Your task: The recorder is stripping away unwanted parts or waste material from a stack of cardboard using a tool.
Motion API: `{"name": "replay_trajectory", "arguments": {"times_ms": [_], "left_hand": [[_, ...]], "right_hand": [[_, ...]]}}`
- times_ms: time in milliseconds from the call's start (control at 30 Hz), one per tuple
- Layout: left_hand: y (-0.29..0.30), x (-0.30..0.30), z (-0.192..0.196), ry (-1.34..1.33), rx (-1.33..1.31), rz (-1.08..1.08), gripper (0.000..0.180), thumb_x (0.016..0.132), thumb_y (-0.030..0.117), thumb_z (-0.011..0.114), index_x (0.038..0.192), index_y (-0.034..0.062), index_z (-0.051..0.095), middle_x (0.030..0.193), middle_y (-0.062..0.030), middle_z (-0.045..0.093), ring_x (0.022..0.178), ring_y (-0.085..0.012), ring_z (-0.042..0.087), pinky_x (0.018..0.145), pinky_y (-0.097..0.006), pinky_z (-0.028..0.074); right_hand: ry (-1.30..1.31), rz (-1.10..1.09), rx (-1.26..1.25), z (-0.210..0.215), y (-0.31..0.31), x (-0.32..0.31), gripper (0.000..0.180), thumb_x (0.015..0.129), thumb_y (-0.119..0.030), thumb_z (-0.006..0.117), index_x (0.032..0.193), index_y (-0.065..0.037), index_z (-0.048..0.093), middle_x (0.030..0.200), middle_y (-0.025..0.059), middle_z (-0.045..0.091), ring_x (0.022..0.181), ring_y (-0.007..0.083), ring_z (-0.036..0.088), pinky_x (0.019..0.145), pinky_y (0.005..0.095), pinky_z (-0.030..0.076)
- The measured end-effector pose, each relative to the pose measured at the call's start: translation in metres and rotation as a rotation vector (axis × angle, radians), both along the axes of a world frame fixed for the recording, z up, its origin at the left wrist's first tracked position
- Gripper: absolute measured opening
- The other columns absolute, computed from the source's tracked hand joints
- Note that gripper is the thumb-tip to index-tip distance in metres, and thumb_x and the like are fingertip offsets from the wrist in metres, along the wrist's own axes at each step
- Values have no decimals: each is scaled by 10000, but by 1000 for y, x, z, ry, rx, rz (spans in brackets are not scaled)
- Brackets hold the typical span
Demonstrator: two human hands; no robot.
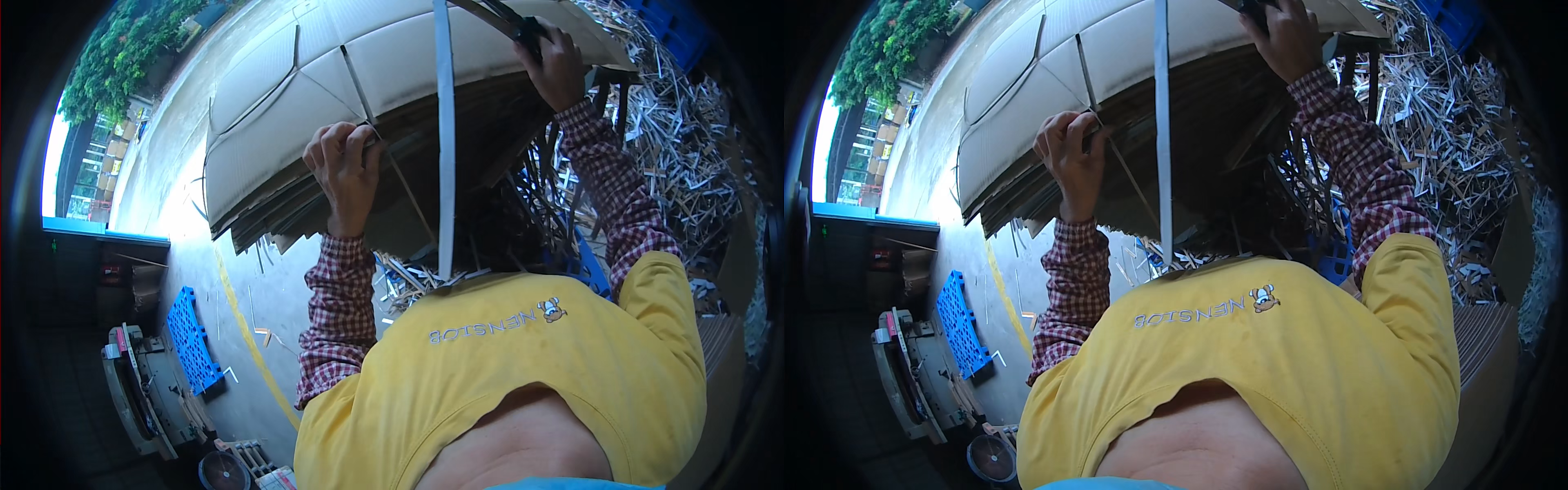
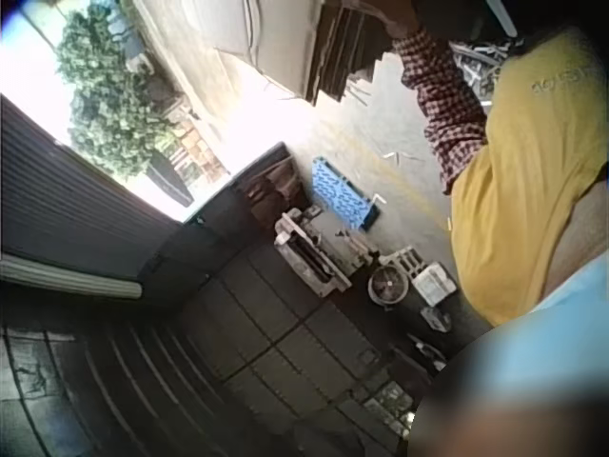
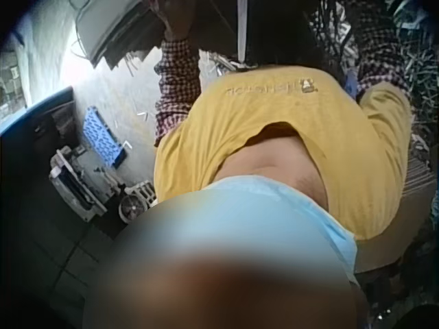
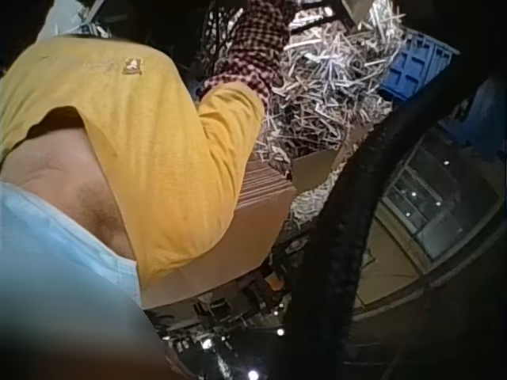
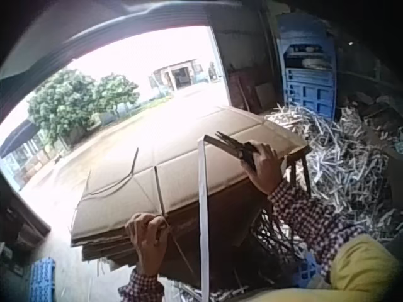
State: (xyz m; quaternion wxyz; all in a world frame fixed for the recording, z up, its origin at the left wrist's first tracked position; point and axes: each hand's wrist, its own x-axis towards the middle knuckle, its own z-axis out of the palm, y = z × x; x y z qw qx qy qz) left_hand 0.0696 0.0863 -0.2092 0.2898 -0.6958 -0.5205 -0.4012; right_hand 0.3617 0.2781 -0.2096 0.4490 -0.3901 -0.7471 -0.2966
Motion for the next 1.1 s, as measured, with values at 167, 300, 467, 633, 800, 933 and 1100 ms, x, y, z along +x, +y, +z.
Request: {"name": "replay_trajectory", "arguments": {"times_ms": [167,300,467,633,800,933,1100], "left_hand": [[2,-8,3,52,11,-32,200,703,114,686,883,99,600,897,-49,526,913,-245,497,800,-385,368],[8,0,10,-30,17,-76,118,736,66,653,839,68,596,796,-79,553,826,-252,530,750,-358,408],[11,6,16,-354,20,-53,53,746,62,651,759,46,602,727,-87,579,721,-246,558,674,-338,445],[7,7,32,-675,-78,-74,61,768,58,659,746,21,616,713,-61,581,627,-116,549,585,-223,430],[5,-2,30,-685,-151,-108,60,765,49,651,752,18,601,716,-71,566,635,-142,549,591,-247,431],[5,7,43,-89,-220,78,98,749,73,658,800,37,583,778,-97,567,716,-240,572,640,-341,447],[18,-9,41,50,-197,70,75,758,77,643,790,42,585,773,-108,559,692,-271,555,609,-354,431]], "right_hand": [[189,201,-152,15,-26,-7,410,843,-384,567,960,7,609,1027,121,578,953,277,539,788,382,438],[146,282,-51,11,-38,-29,391,841,-371,570,951,2,610,1012,116,580,950,262,539,780,377,432],[-7,58,-118,11,-28,-47,364,840,-351,569,886,4,636,1107,99,563,999,242,528,814,385,438],[27,112,-153,9,-23,-50,350,840,-340,571,857,1,649,1108,123,574,978,246,561,799,408,469],[28,109,-143,12,-22,-54,336,830,-331,587,856,-1,647,1099,120,577,955,234,571,785,387,475],[32,121,-126,10,-13,-56,331,828,-329,588,857,-4,643,1084,118,581,947,237,573,783,384,478],[35,106,-176,9,-11,-58,333,832,-330,582,883,-5,634,1075,119,582,945,240,572,786,390,477]]}}
